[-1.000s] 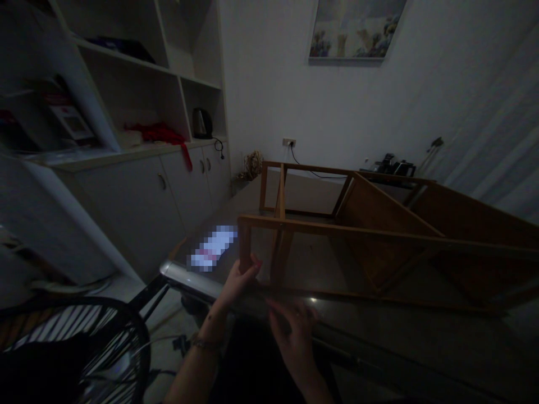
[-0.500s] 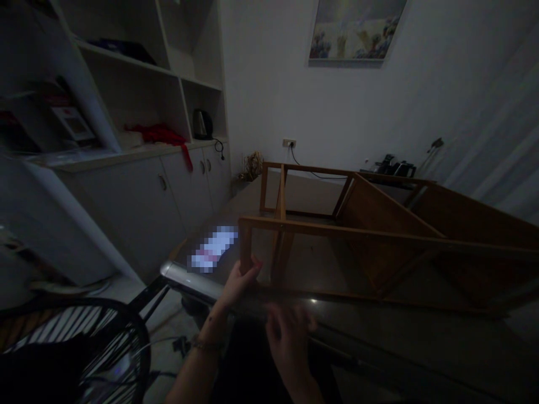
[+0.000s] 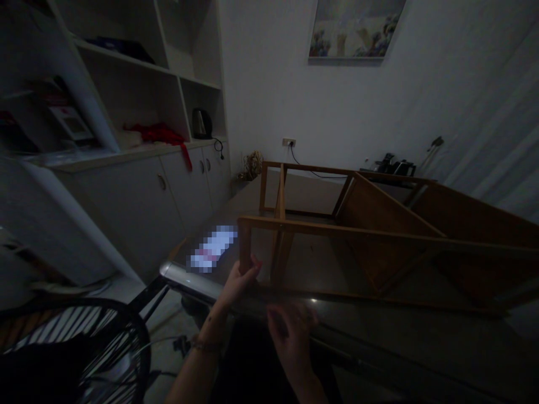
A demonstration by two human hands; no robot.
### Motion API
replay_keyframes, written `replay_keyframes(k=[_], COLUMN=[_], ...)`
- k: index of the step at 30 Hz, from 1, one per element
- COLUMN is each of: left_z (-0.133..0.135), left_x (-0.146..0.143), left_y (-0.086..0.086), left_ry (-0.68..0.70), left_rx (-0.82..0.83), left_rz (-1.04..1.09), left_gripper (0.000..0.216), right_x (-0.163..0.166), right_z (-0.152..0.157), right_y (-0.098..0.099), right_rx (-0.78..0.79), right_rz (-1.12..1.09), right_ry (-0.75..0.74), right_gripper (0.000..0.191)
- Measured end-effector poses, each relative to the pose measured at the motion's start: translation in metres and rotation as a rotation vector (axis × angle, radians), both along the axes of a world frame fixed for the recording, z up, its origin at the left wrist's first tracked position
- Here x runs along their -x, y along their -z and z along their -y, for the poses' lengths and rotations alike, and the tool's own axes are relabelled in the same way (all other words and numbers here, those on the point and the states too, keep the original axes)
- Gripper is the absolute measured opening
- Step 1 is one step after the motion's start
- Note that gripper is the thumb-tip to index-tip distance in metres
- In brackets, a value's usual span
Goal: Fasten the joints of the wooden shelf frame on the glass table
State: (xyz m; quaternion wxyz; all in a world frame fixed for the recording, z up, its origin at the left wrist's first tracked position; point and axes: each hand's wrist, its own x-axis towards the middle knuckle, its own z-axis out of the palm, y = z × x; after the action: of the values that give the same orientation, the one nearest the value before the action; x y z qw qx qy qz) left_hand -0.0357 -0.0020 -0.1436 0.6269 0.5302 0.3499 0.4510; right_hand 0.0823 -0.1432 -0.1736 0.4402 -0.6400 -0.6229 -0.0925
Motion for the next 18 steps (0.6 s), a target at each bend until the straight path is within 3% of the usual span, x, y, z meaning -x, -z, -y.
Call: replay_keyframes(k=[8, 18], left_z=[0.0, -0.002], left_x=[0.0, 0.001], left_y=[0.003, 0.007], left_ry=[0.022, 0.006], left_rx=[-0.026, -0.025], left_rz=[0.005, 0.002], left_gripper=[0.046, 0.042], right_x=[-0.004, -0.01], right_z=[0.001, -0.005], right_y=[0.001, -0.001], right_rx=[-0.006, 0.037], right_rz=[0.162, 0.214], right_ry=[-0.065, -0.18], right_gripper=[0.033, 0.034])
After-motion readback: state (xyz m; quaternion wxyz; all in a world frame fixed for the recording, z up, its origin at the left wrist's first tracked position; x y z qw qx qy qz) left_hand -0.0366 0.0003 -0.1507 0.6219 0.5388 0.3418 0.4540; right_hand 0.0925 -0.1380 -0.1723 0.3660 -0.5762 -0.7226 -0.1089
